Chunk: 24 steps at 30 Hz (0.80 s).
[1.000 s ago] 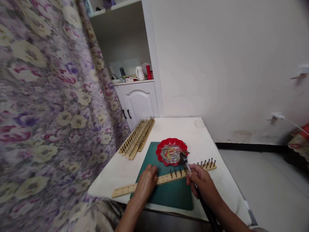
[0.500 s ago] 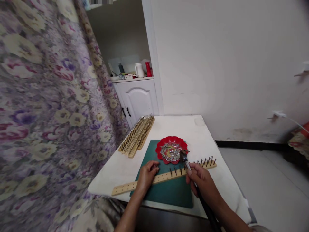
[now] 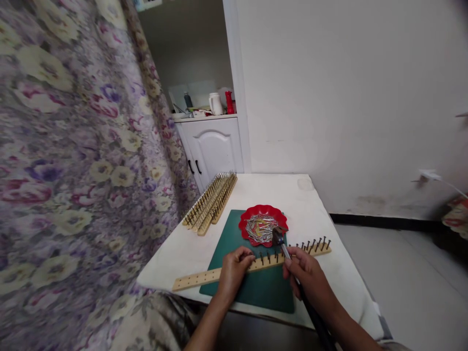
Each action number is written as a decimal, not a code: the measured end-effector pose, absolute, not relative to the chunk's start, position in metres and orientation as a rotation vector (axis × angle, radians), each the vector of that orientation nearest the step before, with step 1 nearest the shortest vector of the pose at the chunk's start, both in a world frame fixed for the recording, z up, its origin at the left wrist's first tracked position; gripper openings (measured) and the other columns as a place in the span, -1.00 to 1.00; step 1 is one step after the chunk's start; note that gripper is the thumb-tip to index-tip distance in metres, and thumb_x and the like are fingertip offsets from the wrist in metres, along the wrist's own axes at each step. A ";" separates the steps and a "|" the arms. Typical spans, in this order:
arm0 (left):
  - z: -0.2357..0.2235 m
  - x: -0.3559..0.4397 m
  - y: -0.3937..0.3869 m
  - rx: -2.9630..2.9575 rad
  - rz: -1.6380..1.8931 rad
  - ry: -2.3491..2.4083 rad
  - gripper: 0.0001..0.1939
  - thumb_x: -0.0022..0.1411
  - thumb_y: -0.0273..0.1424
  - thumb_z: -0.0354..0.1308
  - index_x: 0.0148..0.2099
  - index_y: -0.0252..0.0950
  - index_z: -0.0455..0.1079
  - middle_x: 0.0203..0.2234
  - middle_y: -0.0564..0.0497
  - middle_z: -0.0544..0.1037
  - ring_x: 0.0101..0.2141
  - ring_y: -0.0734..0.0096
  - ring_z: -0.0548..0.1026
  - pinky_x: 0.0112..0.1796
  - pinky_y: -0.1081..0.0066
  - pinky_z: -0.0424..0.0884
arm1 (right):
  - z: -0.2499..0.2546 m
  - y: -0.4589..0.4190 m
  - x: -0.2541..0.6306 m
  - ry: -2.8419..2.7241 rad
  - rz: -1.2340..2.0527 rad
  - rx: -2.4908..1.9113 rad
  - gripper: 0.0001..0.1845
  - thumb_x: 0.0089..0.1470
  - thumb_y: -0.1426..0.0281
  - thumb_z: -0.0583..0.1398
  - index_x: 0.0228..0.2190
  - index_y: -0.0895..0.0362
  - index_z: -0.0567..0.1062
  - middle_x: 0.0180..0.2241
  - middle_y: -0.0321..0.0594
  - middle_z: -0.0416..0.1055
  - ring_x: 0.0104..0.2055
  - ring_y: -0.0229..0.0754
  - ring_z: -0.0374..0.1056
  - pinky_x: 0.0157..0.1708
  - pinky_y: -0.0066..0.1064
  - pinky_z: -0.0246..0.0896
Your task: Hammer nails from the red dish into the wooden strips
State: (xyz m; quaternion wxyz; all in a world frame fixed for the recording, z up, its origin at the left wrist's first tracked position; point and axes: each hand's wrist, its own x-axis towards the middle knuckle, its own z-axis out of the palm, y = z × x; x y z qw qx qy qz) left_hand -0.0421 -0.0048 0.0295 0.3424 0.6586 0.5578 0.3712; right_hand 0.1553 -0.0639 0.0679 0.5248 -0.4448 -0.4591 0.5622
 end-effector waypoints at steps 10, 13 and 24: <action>0.025 -0.040 -0.005 1.848 0.943 1.473 -0.84 0.08 -0.32 0.10 -0.43 -0.30 0.42 -0.55 0.07 0.47 -0.47 0.43 0.38 -0.44 0.52 0.21 | 0.071 -0.068 0.152 -1.150 1.390 -1.030 -0.73 0.06 0.20 0.14 -0.27 0.14 0.32 -0.62 -0.45 0.36 -0.86 -0.46 0.06 -0.85 -0.62 -0.16; 0.022 -0.039 -0.005 1.835 0.955 1.476 -0.83 0.08 -0.31 0.10 -0.42 -0.30 0.43 -0.54 0.07 0.47 -0.46 0.43 0.39 -0.43 0.52 0.21 | 0.069 -0.069 0.145 -1.179 1.457 -0.994 -0.71 0.06 0.20 0.14 -0.25 0.14 0.32 -0.64 -0.46 0.36 -0.86 -0.45 0.06 -0.85 -0.62 -0.18; 0.019 -0.039 -0.005 1.856 0.979 1.468 -0.85 0.06 -0.37 0.09 -0.47 -0.31 0.41 -0.60 0.11 0.41 -0.50 0.47 0.34 -0.45 0.54 0.17 | 0.065 -0.070 0.121 -1.260 1.535 -0.980 -0.69 0.07 0.19 0.12 -0.21 0.13 0.31 -0.64 -0.49 0.33 -0.86 -0.44 0.04 -0.85 -0.62 -0.20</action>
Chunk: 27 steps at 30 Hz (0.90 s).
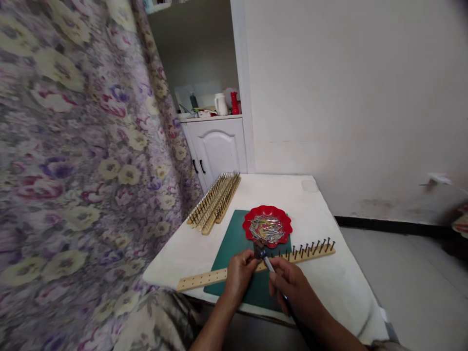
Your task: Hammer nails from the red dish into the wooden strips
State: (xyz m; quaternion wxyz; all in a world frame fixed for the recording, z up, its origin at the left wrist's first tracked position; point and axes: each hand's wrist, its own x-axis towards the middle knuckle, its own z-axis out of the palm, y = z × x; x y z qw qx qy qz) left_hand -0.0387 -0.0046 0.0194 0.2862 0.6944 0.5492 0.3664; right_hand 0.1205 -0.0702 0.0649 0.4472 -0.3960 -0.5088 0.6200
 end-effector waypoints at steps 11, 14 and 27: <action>0.019 -0.039 -0.007 1.839 0.980 1.452 -0.85 0.07 -0.37 0.09 -0.47 -0.31 0.41 -0.58 0.10 0.43 -0.48 0.45 0.36 -0.44 0.52 0.18 | 0.065 -0.070 0.120 -1.277 1.516 -1.009 -0.73 0.10 0.22 0.09 -0.23 0.14 0.30 -0.64 -0.49 0.32 -0.86 -0.46 0.03 -0.87 -0.63 -0.22; 0.019 -0.039 -0.007 1.845 0.987 1.453 -0.85 0.06 -0.38 0.08 -0.49 -0.31 0.40 -0.60 0.10 0.41 -0.49 0.45 0.35 -0.45 0.52 0.18 | 0.066 -0.072 0.120 -1.283 1.510 -1.001 -0.77 0.11 0.24 0.08 -0.25 0.13 0.29 -0.64 -0.49 0.32 -0.85 -0.46 0.04 -0.86 -0.64 -0.21; 0.030 -0.055 -0.019 2.082 0.883 1.459 -0.85 0.08 -0.37 0.14 -0.26 -0.28 0.44 -0.38 -0.02 0.49 -0.33 0.30 0.40 -0.31 0.40 0.28 | 0.073 -0.072 0.134 -1.227 1.402 -1.023 -0.79 0.13 0.28 0.09 -0.23 0.14 0.30 -0.61 -0.48 0.31 -0.83 -0.49 0.04 -0.84 -0.64 -0.18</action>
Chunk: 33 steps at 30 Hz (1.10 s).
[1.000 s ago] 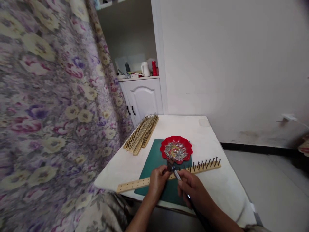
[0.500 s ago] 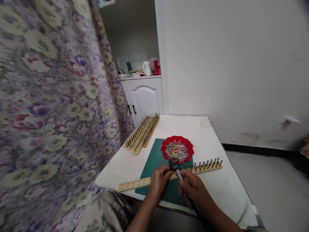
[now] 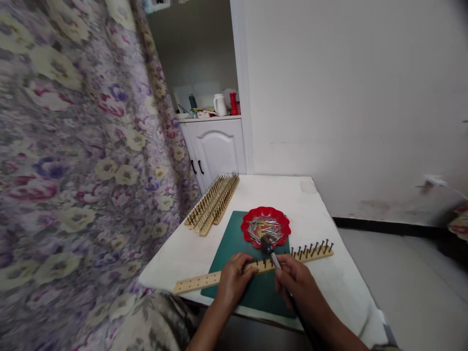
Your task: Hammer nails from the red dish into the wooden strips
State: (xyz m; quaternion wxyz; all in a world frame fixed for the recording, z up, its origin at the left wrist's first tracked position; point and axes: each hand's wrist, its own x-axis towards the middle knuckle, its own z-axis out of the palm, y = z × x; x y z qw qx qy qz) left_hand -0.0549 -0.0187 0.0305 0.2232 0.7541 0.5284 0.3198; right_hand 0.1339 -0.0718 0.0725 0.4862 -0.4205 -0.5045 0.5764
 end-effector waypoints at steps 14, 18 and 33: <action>0.021 -0.059 -0.022 2.330 0.725 1.470 -0.76 0.10 -0.50 0.11 -0.14 -0.25 0.40 -0.23 -0.08 0.50 -0.18 0.18 0.39 -0.16 0.24 0.27 | 0.082 -0.063 0.161 -1.095 1.306 -0.981 -0.72 0.11 0.23 0.14 -0.21 0.16 0.33 -0.59 -0.42 0.35 -0.82 -0.48 0.08 -0.83 -0.63 -0.13; 0.024 -0.060 -0.021 2.337 0.695 1.465 -0.76 0.10 -0.45 0.15 -0.13 -0.23 0.41 -0.21 -0.08 0.50 -0.17 0.16 0.41 -0.15 0.22 0.28 | 0.083 -0.062 0.161 -1.079 1.330 -0.962 -0.70 0.10 0.23 0.15 -0.20 0.16 0.33 -0.59 -0.42 0.37 -0.83 -0.49 0.07 -0.84 -0.64 -0.14; 0.073 -0.032 0.079 2.588 0.275 1.465 -0.78 0.08 -0.57 0.02 -0.47 -0.28 0.45 -0.44 -0.07 0.54 -0.29 0.24 0.42 -0.22 0.31 0.22 | 0.089 -0.063 0.166 -1.048 1.311 -1.006 -0.72 0.12 0.22 0.13 -0.19 0.15 0.33 -0.59 -0.43 0.34 -0.82 -0.50 0.06 -0.83 -0.65 -0.17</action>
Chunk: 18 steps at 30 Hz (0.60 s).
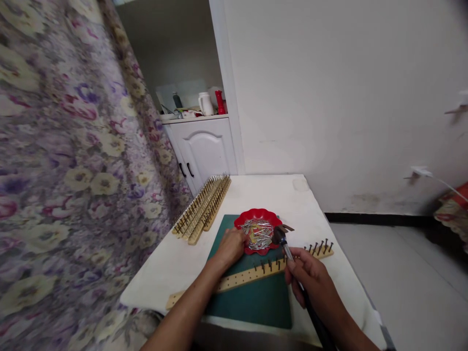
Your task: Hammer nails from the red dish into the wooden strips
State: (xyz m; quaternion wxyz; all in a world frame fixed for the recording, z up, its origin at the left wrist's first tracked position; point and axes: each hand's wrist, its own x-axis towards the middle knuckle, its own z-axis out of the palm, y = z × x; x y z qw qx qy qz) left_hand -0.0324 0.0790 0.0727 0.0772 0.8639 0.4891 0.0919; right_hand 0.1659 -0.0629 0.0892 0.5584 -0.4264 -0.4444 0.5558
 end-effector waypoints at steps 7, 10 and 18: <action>0.060 -0.028 0.099 2.590 0.396 1.348 -0.67 0.08 -0.62 -0.04 -0.25 -0.22 0.49 -0.28 -0.02 0.54 -0.22 0.31 0.44 -0.18 0.37 0.25 | 0.090 -0.060 0.168 -1.038 1.321 -1.002 -0.70 0.10 0.21 0.14 -0.20 0.15 0.35 -0.59 -0.42 0.35 -0.82 -0.49 0.06 -0.83 -0.64 -0.16; 0.059 -0.037 0.107 2.549 0.591 1.398 -0.64 0.09 -0.65 -0.07 -0.21 -0.25 0.47 -0.26 -0.03 0.52 -0.20 0.34 0.42 -0.17 0.39 0.27 | 0.093 -0.059 0.169 -1.015 1.308 -0.996 -0.70 0.09 0.21 0.15 -0.21 0.15 0.35 -0.59 -0.43 0.34 -0.81 -0.49 0.07 -0.83 -0.64 -0.15; 0.068 -0.029 0.135 2.540 0.482 1.496 -0.80 0.10 -0.55 0.04 -0.30 -0.26 0.48 -0.33 -0.04 0.55 -0.23 0.29 0.43 -0.19 0.39 0.26 | 0.090 -0.056 0.167 -0.993 1.298 -1.026 -0.69 0.07 0.18 0.16 -0.24 0.14 0.35 -0.60 -0.42 0.35 -0.83 -0.46 0.06 -0.84 -0.61 -0.15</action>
